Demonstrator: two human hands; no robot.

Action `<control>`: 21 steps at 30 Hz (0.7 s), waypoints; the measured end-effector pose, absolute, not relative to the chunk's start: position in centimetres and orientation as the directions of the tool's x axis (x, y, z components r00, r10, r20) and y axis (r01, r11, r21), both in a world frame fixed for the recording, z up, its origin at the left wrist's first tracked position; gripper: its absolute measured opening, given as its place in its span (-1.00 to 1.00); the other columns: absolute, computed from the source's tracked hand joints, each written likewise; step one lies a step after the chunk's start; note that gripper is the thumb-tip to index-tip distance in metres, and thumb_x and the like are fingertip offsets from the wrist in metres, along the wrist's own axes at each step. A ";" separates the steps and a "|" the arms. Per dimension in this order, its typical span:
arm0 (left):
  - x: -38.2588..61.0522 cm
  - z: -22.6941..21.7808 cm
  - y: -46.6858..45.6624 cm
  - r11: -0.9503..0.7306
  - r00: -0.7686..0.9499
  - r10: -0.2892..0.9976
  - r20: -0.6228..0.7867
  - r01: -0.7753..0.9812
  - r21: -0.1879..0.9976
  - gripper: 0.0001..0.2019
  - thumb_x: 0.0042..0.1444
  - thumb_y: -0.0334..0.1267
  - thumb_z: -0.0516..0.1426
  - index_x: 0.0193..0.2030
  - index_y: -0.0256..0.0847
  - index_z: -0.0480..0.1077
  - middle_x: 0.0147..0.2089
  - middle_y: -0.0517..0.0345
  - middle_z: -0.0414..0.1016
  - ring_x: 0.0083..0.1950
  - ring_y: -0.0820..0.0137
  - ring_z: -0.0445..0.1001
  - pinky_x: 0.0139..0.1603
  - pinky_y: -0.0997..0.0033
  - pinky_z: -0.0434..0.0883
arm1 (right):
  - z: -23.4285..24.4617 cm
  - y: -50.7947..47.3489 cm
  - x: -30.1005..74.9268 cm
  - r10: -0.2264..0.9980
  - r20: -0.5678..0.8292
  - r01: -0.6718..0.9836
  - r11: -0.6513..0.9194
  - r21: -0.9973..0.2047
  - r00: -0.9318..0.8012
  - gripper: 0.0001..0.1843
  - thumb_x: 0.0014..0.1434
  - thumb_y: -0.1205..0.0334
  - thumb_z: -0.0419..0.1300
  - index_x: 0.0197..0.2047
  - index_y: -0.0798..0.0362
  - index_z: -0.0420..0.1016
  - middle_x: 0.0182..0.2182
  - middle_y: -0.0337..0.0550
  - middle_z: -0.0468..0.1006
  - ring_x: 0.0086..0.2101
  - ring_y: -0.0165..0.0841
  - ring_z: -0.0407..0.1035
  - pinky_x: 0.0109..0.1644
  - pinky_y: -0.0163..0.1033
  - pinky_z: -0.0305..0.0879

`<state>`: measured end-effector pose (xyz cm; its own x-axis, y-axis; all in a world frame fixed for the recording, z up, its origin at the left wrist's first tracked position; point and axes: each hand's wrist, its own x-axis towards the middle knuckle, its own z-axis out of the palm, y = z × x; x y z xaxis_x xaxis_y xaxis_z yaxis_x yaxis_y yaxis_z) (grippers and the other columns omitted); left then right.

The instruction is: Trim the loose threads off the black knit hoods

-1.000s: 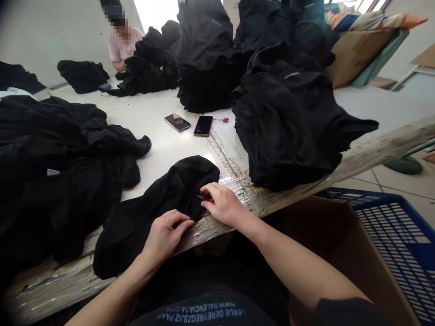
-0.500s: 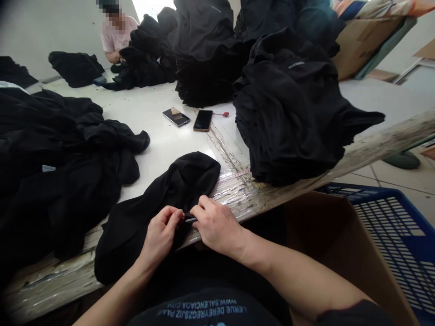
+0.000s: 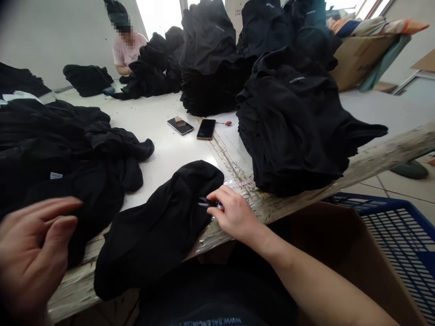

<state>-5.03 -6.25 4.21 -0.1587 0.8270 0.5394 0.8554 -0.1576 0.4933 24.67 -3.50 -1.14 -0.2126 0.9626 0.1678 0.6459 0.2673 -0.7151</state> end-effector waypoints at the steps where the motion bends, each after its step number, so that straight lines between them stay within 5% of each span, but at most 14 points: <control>1: -5.0 4.6 -5.6 -0.167 -0.137 0.793 0.594 0.889 0.427 -0.72 0.13 -0.06 0.12 -0.06 -0.11 0.43 0.03 0.08 0.41 0.04 0.19 0.38 0.01 0.24 0.36 | -0.8 -2.8 24.5 0.971 0.162 0.588 0.234 -0.774 -0.173 -0.85 0.09 0.34 0.20 -0.21 0.04 0.45 -0.29 -0.17 0.48 -0.28 -0.34 0.39 -0.23 -0.26 0.30; 4: -2.3 3.2 -2.4 -0.349 0.153 0.887 0.435 0.840 0.417 -0.72 0.14 -0.13 0.11 -0.04 -0.14 0.42 -0.02 0.06 0.40 -0.01 0.23 0.39 0.03 0.25 0.35 | -0.2 -0.6 22.5 0.979 0.106 0.363 0.164 -0.917 -0.175 -0.80 0.14 0.26 0.17 -0.12 0.02 0.38 -0.23 -0.19 0.52 -0.23 -0.35 0.44 -0.22 -0.27 0.34; 6: 0.1 0.8 0.1 -0.313 0.221 0.946 0.238 0.811 0.494 -0.77 0.09 -0.20 0.15 -0.11 -0.16 0.45 -0.09 0.03 0.39 -0.02 0.19 0.38 0.03 0.21 0.32 | -0.6 0.6 20.4 0.971 0.093 0.311 0.161 -0.937 -0.221 -0.79 0.16 0.23 0.15 -0.11 0.02 0.33 -0.21 -0.20 0.54 -0.22 -0.37 0.46 -0.20 -0.28 0.35; 8: 1.6 -1.6 2.3 -0.202 0.197 0.978 0.072 0.793 0.574 -0.88 0.01 -0.27 0.17 -0.28 -0.17 0.48 -0.23 0.06 0.39 -0.15 0.19 0.41 -0.09 0.20 0.35 | -1.6 1.5 18.7 0.964 0.083 0.395 0.182 -0.901 -0.254 -0.80 0.17 0.23 0.15 -0.12 0.03 0.31 -0.21 -0.19 0.54 -0.22 -0.37 0.46 -0.18 -0.29 0.34; 12: 1.2 -4.0 4.0 -0.079 0.099 0.995 0.010 0.734 0.674 -0.89 0.02 -0.25 0.15 -0.46 -0.19 0.45 -0.36 0.10 0.39 -0.28 0.26 0.42 -0.15 0.22 0.35 | -3.7 2.2 17.8 0.961 0.045 0.565 0.199 -0.800 -0.274 -0.84 0.15 0.29 0.17 -0.17 0.08 0.34 -0.27 -0.12 0.55 -0.23 -0.32 0.45 -0.16 -0.26 0.31; 17: -0.7 -4.6 2.7 0.138 -0.009 0.988 -0.152 0.483 0.865 -0.65 0.10 0.02 0.06 -0.39 -0.27 0.38 -0.46 0.09 0.44 -0.41 0.33 0.47 -0.34 0.31 0.44 | -3.9 1.2 18.1 0.941 0.049 0.655 0.270 -0.705 -0.335 -0.82 0.14 0.31 0.17 -0.15 0.05 0.33 -0.22 -0.14 0.53 -0.24 -0.31 0.44 -0.21 -0.27 0.24; 21: -0.4 -5.3 1.8 0.219 -0.036 0.975 -0.217 0.285 0.933 -0.61 0.10 0.07 0.05 -0.31 -0.29 0.36 -0.30 0.02 0.50 -0.31 0.36 0.52 -0.30 0.37 0.48 | -3.1 1.2 17.5 0.924 0.023 0.734 0.318 -0.600 -0.382 -0.81 0.20 0.23 0.12 -0.10 0.04 0.31 -0.22 -0.10 0.53 -0.27 -0.27 0.45 -0.28 -0.26 0.20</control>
